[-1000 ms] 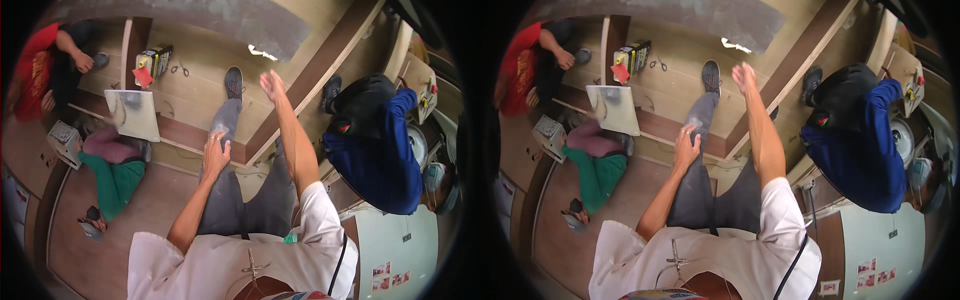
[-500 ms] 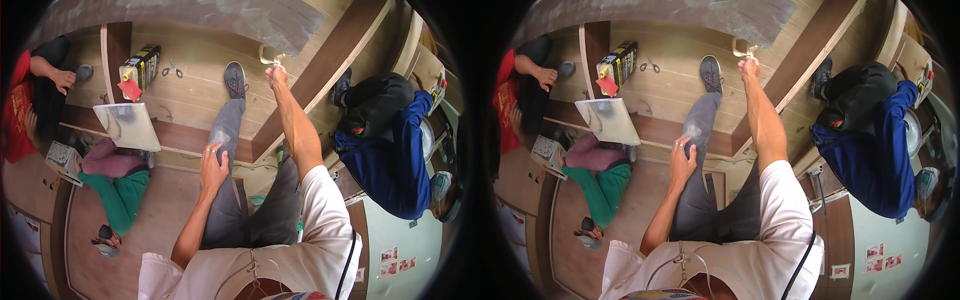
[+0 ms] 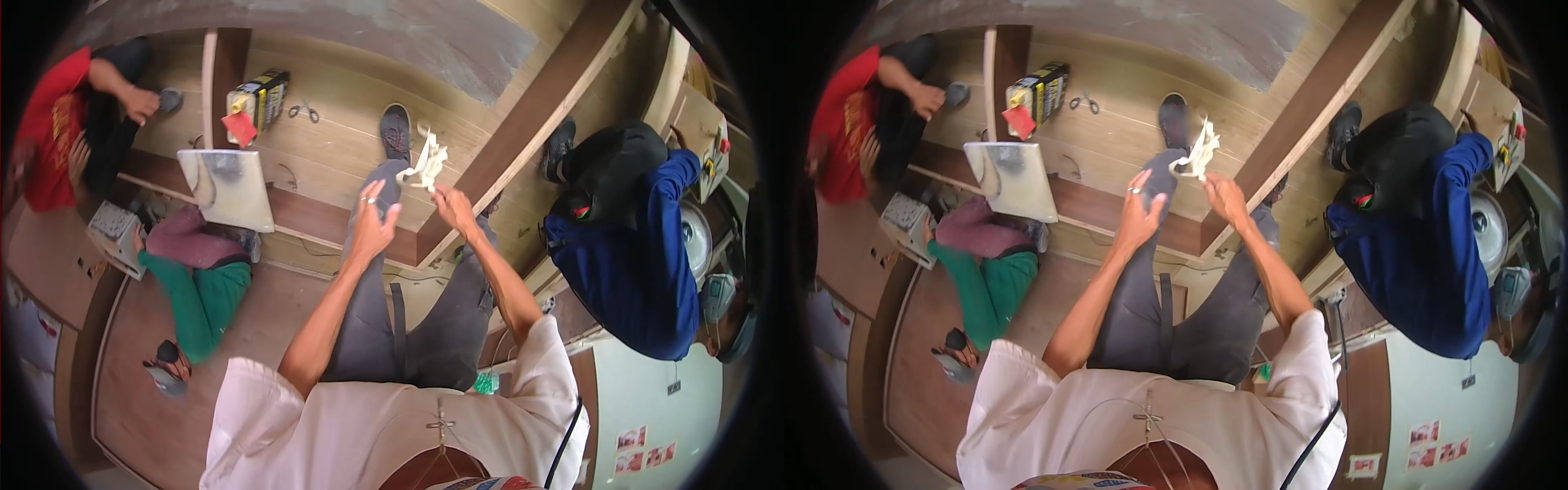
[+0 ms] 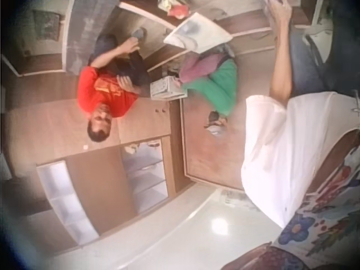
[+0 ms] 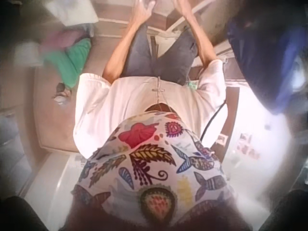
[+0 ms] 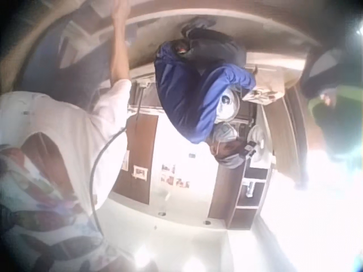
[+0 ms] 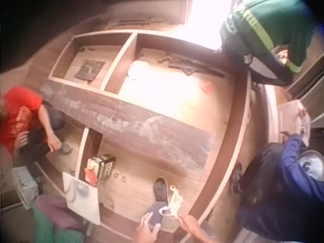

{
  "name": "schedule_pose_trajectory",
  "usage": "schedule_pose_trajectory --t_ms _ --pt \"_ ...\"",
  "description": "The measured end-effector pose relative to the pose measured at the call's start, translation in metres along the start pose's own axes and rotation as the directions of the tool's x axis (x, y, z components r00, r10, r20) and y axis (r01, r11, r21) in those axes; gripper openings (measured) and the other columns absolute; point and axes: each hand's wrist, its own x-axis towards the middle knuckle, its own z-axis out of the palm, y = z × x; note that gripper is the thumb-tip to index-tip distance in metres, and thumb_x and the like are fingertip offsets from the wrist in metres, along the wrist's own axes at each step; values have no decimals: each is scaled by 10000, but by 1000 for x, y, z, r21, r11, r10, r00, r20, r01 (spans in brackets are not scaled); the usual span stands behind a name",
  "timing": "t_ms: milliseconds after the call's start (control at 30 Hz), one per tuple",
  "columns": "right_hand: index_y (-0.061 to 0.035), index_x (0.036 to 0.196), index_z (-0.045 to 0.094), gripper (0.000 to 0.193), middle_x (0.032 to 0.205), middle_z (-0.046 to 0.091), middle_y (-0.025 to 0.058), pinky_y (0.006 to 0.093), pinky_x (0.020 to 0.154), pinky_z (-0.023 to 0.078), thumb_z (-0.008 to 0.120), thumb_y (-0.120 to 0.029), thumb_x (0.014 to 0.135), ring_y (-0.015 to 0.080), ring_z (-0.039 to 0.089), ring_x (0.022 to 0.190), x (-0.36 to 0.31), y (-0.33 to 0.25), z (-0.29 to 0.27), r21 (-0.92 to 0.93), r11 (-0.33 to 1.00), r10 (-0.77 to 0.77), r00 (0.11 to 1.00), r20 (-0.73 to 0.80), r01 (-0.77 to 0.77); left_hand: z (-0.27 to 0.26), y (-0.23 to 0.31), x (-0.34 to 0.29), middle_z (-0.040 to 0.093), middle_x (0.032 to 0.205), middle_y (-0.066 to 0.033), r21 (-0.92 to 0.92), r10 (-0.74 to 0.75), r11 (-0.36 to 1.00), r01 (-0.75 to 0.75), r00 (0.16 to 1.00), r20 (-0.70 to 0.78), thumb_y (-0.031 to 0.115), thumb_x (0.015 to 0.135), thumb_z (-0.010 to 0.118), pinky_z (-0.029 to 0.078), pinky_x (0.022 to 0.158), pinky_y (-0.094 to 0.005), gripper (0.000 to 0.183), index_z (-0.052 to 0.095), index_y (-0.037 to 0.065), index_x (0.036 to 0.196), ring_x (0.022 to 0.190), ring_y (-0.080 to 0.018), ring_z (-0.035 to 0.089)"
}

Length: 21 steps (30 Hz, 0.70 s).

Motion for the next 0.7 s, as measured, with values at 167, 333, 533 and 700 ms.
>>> schedule_pose_trajectory --t_ms 167,333,533,700 --pt "-54 1051 673 247 911 682 187 452 762 502 616 -247 908 394 645 873 -86 -86 -31 -48 934 -343 926 160 354 43 44 -22 619 1237 -193 -487 -226 820 300 952 207 283 952 624 450 1010 -408 447 533 10 1294 1159 -296 587" --pt "-44 1020 690 336 959 706 147 447 773 511 732 -314 824 342 662 901 -149 -117 -103 -90 980 -169 979 112 179 35 79 -73 695 927 -73 -449 -310 816 363 932 191 219 974 576 548 679 -290 237 612 37 1121 841 -127 655" --pt "-23 1445 395 909 1400 491 175 413 1100 352 838 -397 745 294 463 1303 -204 -89 -116 218 830 -557 782 278 514 -12 189 -149 641 997 -12 -658 -76 738 150 987 140 147 955 557 525 667 -255 367 542 67 1313 843 -82 597" --pt "-12 1160 629 292 948 634 -17 266 797 468 628 -227 962 90 574 849 -277 -69 -98 503 808 -489 826 280 307 -15 204 -208 577 1297 -131 -292 50 935 -200 892 -450 108 942 578 515 884 -314 549 408 47 1461 1072 -167 603"
